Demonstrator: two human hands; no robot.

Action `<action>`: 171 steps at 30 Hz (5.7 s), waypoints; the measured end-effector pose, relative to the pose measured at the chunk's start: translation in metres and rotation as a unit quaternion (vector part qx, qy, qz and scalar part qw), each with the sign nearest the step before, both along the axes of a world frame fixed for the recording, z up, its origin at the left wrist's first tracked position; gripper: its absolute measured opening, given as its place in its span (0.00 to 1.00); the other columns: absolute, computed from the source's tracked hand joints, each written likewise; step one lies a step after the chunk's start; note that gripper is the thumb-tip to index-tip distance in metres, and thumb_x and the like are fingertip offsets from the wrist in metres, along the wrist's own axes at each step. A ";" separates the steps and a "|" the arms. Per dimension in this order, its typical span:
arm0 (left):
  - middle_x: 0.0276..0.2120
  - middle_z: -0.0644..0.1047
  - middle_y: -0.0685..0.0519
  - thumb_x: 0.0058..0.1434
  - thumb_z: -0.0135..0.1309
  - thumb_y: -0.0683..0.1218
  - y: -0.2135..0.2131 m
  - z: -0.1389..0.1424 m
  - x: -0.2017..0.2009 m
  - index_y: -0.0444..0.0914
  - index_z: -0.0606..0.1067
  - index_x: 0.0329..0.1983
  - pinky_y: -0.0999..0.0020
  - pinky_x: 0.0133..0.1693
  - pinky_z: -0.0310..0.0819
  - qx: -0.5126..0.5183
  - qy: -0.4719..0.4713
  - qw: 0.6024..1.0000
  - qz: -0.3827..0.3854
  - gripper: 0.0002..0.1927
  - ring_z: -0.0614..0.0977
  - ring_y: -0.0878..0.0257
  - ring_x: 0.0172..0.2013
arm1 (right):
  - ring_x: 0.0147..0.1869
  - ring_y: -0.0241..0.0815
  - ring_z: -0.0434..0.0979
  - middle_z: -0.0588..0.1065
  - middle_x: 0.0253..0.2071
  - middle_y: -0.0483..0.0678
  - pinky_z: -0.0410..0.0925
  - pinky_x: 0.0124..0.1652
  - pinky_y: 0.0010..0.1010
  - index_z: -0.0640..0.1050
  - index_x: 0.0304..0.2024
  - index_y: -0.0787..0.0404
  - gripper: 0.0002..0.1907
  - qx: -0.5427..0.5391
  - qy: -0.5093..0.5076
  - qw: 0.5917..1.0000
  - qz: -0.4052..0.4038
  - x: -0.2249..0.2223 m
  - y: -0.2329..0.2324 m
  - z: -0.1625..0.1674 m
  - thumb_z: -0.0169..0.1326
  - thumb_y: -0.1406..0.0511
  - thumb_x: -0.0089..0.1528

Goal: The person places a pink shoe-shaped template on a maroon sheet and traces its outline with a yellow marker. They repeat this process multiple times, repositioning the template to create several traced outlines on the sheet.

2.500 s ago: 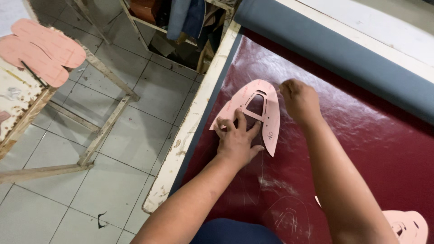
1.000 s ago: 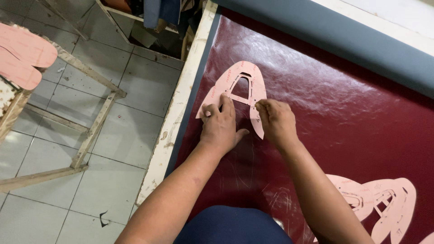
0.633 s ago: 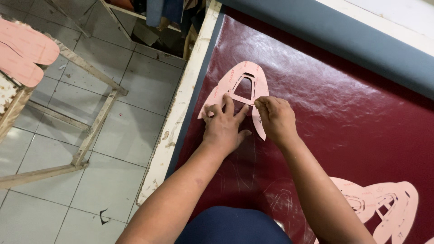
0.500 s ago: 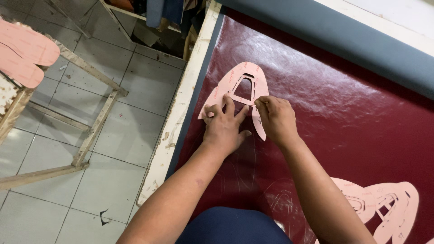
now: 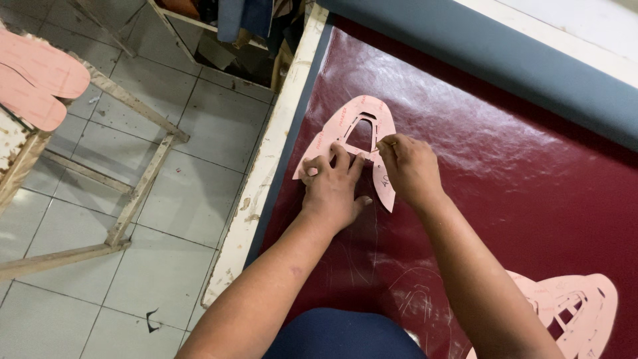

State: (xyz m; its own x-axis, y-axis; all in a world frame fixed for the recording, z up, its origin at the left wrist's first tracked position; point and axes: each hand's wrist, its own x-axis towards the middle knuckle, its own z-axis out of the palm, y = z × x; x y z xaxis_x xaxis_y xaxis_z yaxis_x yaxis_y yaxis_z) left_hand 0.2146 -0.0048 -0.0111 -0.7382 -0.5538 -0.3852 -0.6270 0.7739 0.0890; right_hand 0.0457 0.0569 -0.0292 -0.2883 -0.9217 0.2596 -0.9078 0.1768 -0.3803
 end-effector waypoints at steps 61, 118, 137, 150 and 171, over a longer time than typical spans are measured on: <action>0.61 0.74 0.57 0.62 0.47 0.39 -0.059 -0.035 0.045 0.41 0.80 0.46 0.56 0.50 0.76 0.034 0.328 0.942 0.065 0.14 0.79 0.50 0.48 | 0.42 0.55 0.81 0.80 0.39 0.55 0.73 0.41 0.41 0.81 0.44 0.62 0.09 -0.022 -0.116 0.991 0.064 0.033 -0.022 -0.004 0.58 0.63 0.66; 0.57 0.73 0.50 0.65 0.47 0.42 -0.062 -0.038 0.022 0.35 0.75 0.52 0.55 0.45 0.79 -0.041 0.278 0.959 -0.031 0.14 0.80 0.48 0.45 | 0.37 0.52 0.82 0.81 0.35 0.55 0.73 0.37 0.40 0.81 0.42 0.64 0.09 -0.013 -0.053 0.996 0.073 0.012 -0.065 0.019 0.57 0.63 0.67; 0.68 0.65 0.58 0.61 0.45 0.36 -0.072 -0.029 0.008 0.47 0.68 0.67 0.54 0.51 0.77 0.038 0.193 0.980 -0.010 0.30 0.80 0.50 0.50 | 0.39 0.47 0.85 0.83 0.39 0.52 0.75 0.39 0.35 0.82 0.45 0.62 0.12 0.021 -0.101 0.995 0.009 -0.008 -0.074 0.025 0.56 0.60 0.68; 0.69 0.64 0.60 0.62 0.45 0.35 -0.073 -0.033 0.008 0.46 0.69 0.67 0.55 0.52 0.76 0.050 0.185 0.981 -0.008 0.29 0.80 0.51 0.51 | 0.39 0.47 0.84 0.82 0.37 0.53 0.74 0.39 0.35 0.81 0.44 0.63 0.12 0.008 -0.136 0.991 -0.004 -0.010 -0.070 0.022 0.56 0.60 0.68; 0.69 0.63 0.58 0.61 0.47 0.35 -0.069 -0.030 0.005 0.45 0.70 0.66 0.54 0.53 0.75 0.048 0.170 0.984 -0.003 0.29 0.79 0.50 0.51 | 0.37 0.49 0.83 0.82 0.35 0.52 0.73 0.39 0.38 0.81 0.43 0.62 0.12 0.021 -0.087 0.995 -0.045 -0.027 -0.043 0.016 0.55 0.60 0.69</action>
State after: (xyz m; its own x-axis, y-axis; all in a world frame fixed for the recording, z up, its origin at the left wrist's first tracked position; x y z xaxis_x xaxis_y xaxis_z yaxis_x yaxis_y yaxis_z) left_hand 0.2195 -0.0734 -0.0413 -0.8368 -0.5220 -0.1652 -0.5436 0.7557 0.3652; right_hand 0.0188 0.0142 -0.0128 -0.4077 -0.8991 0.1597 -0.8082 0.2739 -0.5213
